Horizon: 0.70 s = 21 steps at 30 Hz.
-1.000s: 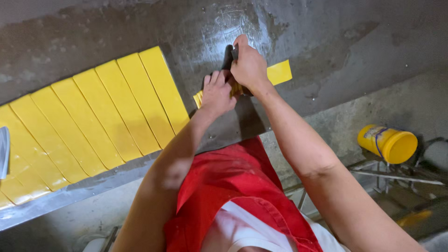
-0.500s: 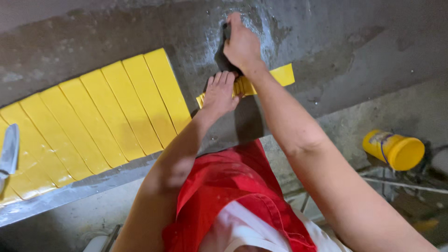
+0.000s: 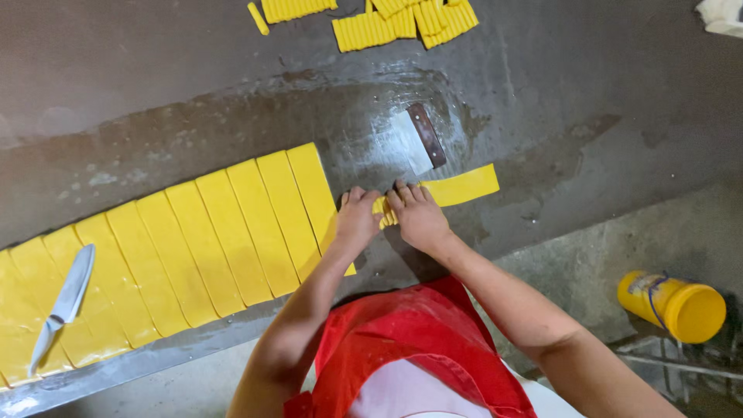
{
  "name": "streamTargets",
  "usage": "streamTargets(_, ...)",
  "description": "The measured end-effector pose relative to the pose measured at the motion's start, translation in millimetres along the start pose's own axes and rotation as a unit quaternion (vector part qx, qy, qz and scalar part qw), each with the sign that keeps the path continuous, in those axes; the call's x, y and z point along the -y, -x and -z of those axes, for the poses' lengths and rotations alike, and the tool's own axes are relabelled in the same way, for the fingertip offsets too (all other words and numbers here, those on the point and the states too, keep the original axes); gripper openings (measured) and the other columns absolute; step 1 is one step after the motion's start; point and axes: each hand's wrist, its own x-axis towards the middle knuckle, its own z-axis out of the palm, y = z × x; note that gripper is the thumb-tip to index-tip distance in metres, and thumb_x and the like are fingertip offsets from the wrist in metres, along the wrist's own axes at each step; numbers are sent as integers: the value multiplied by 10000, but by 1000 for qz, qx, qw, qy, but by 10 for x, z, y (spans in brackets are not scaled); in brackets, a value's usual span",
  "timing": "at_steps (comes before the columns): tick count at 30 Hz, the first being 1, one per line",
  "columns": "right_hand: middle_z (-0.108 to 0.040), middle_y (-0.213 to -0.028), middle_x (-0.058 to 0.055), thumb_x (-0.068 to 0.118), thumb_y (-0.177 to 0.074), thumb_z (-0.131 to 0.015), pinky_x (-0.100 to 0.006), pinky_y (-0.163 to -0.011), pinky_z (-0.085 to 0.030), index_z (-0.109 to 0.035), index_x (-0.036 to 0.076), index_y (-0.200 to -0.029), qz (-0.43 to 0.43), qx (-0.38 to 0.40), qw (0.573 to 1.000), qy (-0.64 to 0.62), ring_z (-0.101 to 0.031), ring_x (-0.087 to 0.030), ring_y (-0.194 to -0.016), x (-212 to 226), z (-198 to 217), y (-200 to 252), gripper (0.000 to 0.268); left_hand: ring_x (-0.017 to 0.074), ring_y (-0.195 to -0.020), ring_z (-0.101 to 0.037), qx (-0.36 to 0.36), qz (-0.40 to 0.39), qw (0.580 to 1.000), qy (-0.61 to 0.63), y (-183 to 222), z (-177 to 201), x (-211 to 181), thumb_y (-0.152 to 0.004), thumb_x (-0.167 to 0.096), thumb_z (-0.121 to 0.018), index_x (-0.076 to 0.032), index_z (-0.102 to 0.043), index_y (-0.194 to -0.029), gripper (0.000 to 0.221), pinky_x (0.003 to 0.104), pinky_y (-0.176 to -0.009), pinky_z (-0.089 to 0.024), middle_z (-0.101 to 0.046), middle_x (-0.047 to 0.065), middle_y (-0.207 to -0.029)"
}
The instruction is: The person takes dough strips, cuts them into smaller pieces using a dough scraper, and gathers the cut pieces onto a pile.
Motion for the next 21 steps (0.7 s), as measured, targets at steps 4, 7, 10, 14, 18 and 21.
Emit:
streamTargets(4, -642, -1234, -139, 177, -838, -639, -547, -974, -473, -636, 78, -1211, -61, 158, 983, -66, -602, -355, -1223, -69, 145, -221, 386, 349, -1148, -559, 6, 0, 1000, -11, -23, 33, -54, -719, -104, -802, -120, -671, -1125, 426, 448, -915, -512, -599, 124, -1168)
streamTargets(7, -660, -1142, -129, 265, -819, -711, -529, -904, -515, -681, 130, -1120, -70, 221, 965, -122, -642, -362, -1119, -204, 257, -409, 331, 366, -1099, -608, 3, -67, 998, -18, -51, 121, -95, -740, -127, -793, -128, -623, -1092, 390, 465, -905, -529, -649, 92, -1124)
streamTargets(10, -673, -1102, -128, 209, -769, -714, -508, -833, -543, -706, 145, -1107, -55, 247, 949, -191, -670, -376, -1024, -352, 412, -671, 344, 382, -981, -667, 110, -6, 994, 3, -179, 433, -235, -858, -184, -753, -148, -580, -1222, 405, 519, -830, -528, -677, 112, -1038)
streamTargets(14, -670, -1046, -148, 147, -880, -693, -507, -834, -536, -706, 128, -1092, -26, 81, 985, -148, -668, -375, -1007, -483, 998, -1386, 214, 417, -927, -654, -48, -65, 991, -107, -747, 1378, -549, -955, -151, -677, -150, -526, -1406, 476, 535, -771, -519, -646, 211, -1034)
streamTargets(18, -626, -1126, -197, 42, -838, -706, -484, -879, -525, -627, 57, -1267, 23, -152, 971, -184, -623, -421, -1064, -533, 1784, -1963, 436, 375, -1183, -633, -296, -219, 913, -176, -1038, 2331, -864, -862, -123, -710, -70, -473, -1457, 643, 468, -967, -502, -657, 149, -1273)
streamTargets(21, -628, -1180, -178, 25, -905, -678, -477, -940, -519, -532, 26, -1397, -10, -211, 953, -218, -642, -379, -1111, -470, 1922, -1954, 513, 354, -1204, -632, -330, -195, 913, -142, -892, 2511, -831, -906, -143, -755, -81, -468, -1492, 656, 455, -1023, -504, -647, 134, -1285)
